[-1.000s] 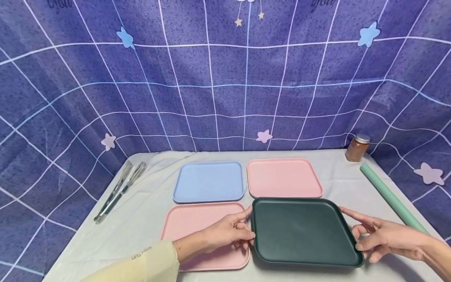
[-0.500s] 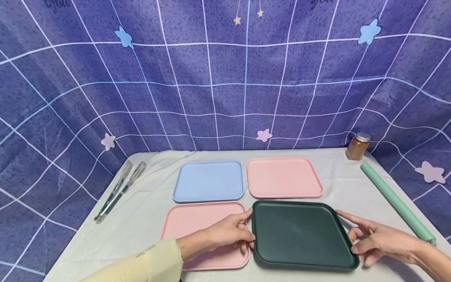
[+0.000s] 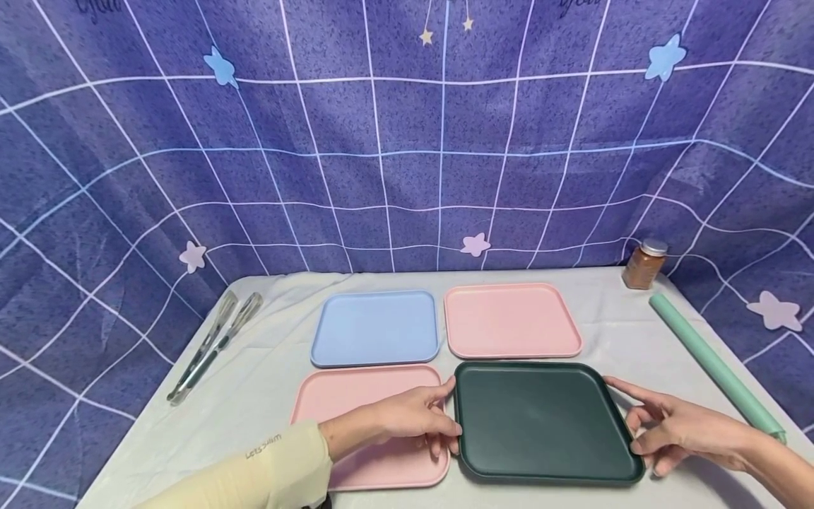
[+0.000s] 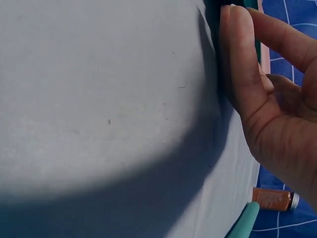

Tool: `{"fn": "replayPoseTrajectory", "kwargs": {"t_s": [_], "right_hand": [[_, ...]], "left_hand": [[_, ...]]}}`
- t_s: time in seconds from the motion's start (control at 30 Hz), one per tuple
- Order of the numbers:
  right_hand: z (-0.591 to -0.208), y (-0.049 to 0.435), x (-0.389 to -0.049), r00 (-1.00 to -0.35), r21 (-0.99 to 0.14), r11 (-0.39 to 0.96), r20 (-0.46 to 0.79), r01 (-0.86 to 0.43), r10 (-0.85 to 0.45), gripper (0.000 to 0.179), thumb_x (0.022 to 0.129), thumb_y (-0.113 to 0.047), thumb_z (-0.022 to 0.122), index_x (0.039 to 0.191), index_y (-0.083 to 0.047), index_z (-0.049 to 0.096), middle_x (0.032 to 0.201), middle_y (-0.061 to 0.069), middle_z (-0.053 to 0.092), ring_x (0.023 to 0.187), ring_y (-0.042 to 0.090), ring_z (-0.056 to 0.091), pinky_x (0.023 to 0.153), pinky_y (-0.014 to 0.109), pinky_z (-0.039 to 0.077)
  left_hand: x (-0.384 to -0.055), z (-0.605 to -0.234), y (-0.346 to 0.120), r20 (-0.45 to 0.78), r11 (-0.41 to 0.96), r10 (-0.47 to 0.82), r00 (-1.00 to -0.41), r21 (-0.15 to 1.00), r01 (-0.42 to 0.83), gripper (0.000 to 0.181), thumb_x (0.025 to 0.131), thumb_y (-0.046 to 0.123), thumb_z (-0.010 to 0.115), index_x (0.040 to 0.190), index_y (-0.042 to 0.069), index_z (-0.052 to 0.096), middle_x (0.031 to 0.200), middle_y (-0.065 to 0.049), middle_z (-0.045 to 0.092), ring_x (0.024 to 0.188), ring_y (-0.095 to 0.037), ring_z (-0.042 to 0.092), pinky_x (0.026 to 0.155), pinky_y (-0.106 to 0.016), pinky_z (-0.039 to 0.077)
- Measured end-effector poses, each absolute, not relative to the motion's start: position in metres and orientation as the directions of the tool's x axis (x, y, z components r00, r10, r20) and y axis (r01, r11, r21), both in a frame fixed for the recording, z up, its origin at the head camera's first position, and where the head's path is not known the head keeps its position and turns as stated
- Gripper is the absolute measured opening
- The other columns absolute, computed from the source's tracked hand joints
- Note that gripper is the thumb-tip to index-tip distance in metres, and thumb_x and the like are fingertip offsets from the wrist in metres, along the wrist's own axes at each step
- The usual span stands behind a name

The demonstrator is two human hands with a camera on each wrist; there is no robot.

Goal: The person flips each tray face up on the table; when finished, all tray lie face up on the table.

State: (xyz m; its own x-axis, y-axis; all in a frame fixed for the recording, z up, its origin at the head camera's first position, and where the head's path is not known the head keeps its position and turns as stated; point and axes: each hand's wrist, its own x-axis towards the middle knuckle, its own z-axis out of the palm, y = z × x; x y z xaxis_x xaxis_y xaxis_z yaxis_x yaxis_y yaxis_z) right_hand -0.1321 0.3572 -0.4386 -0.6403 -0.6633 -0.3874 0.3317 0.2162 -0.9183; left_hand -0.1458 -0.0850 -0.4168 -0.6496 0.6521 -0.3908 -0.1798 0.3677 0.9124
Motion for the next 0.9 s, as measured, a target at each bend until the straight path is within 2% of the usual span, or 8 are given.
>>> {"fn": "replayPoseTrajectory", "kwargs": {"t_s": [0.1, 0.13, 0.23, 0.33, 0.9], "right_hand": [[-0.4379, 0.3549, -0.1321, -0.653, -0.924, 0.245, -0.382, 0.295, -0.654, 0.082, 0.094, 0.001, 0.058, 0.15, -0.049, 0.024, 0.098, 0.001, 0.05, 0.074, 0.012, 0.062, 0.065, 0.034, 0.059], [-0.4374, 0.3541, -0.1321, -0.659, -0.925, 0.255, -0.381, 0.283, -0.649, 0.085, 0.094, 0.001, 0.059, 0.153, -0.046, 0.021, 0.098, 0.002, 0.05, 0.074, 0.013, 0.062, 0.065, 0.034, 0.059], [-0.4357, 0.3516, -0.1325, -0.669, -0.923, 0.283, -0.383, 0.259, -0.637, 0.093, 0.092, 0.0, 0.061, 0.162, -0.027, 0.005, 0.097, 0.003, 0.051, 0.073, 0.014, 0.063, 0.063, 0.036, 0.059], [-0.4339, 0.3499, -0.1332, -0.669, -0.92, 0.295, -0.391, 0.259, -0.632, 0.097, 0.092, 0.001, 0.061, 0.158, -0.007, -0.009, 0.096, 0.005, 0.051, 0.072, 0.015, 0.064, 0.062, 0.036, 0.059], [-0.433, 0.3465, -0.1326, -0.687, -0.915, 0.33, -0.394, 0.231, -0.61, 0.098, 0.09, 0.003, 0.059, 0.156, -0.002, -0.013, 0.092, 0.005, 0.052, 0.069, 0.015, 0.061, 0.061, 0.033, 0.058]], "left_hand": [[-0.145, -0.4161, -0.0848, -0.412, 0.388, 0.646, -0.643, 0.902, -0.188, 0.096, 0.092, 0.017, 0.068, 0.159, -0.002, 0.002, 0.074, -0.012, 0.075, 0.048, -0.008, 0.061, 0.045, -0.019, 0.034], [-0.1447, -0.416, -0.0848, -0.416, 0.391, 0.645, -0.641, 0.9, -0.191, 0.096, 0.093, 0.017, 0.068, 0.159, -0.003, 0.002, 0.072, -0.01, 0.074, 0.048, -0.008, 0.061, 0.045, -0.018, 0.034], [-0.1436, -0.4157, -0.0853, -0.418, 0.392, 0.643, -0.641, 0.9, -0.193, 0.096, 0.093, 0.017, 0.067, 0.158, -0.005, 0.001, 0.069, -0.004, 0.073, 0.048, -0.008, 0.06, 0.045, -0.018, 0.034], [-0.143, -0.416, -0.0862, -0.416, 0.386, 0.644, -0.642, 0.901, -0.197, 0.096, 0.093, 0.017, 0.067, 0.158, -0.004, 0.001, 0.069, -0.003, 0.073, 0.048, -0.008, 0.06, 0.045, -0.018, 0.034], [-0.1432, -0.4168, -0.0848, -0.406, 0.383, 0.65, -0.643, 0.905, -0.184, 0.094, 0.094, 0.018, 0.066, 0.159, -0.003, 0.001, 0.068, -0.003, 0.071, 0.049, -0.009, 0.06, 0.045, -0.019, 0.035]]}}
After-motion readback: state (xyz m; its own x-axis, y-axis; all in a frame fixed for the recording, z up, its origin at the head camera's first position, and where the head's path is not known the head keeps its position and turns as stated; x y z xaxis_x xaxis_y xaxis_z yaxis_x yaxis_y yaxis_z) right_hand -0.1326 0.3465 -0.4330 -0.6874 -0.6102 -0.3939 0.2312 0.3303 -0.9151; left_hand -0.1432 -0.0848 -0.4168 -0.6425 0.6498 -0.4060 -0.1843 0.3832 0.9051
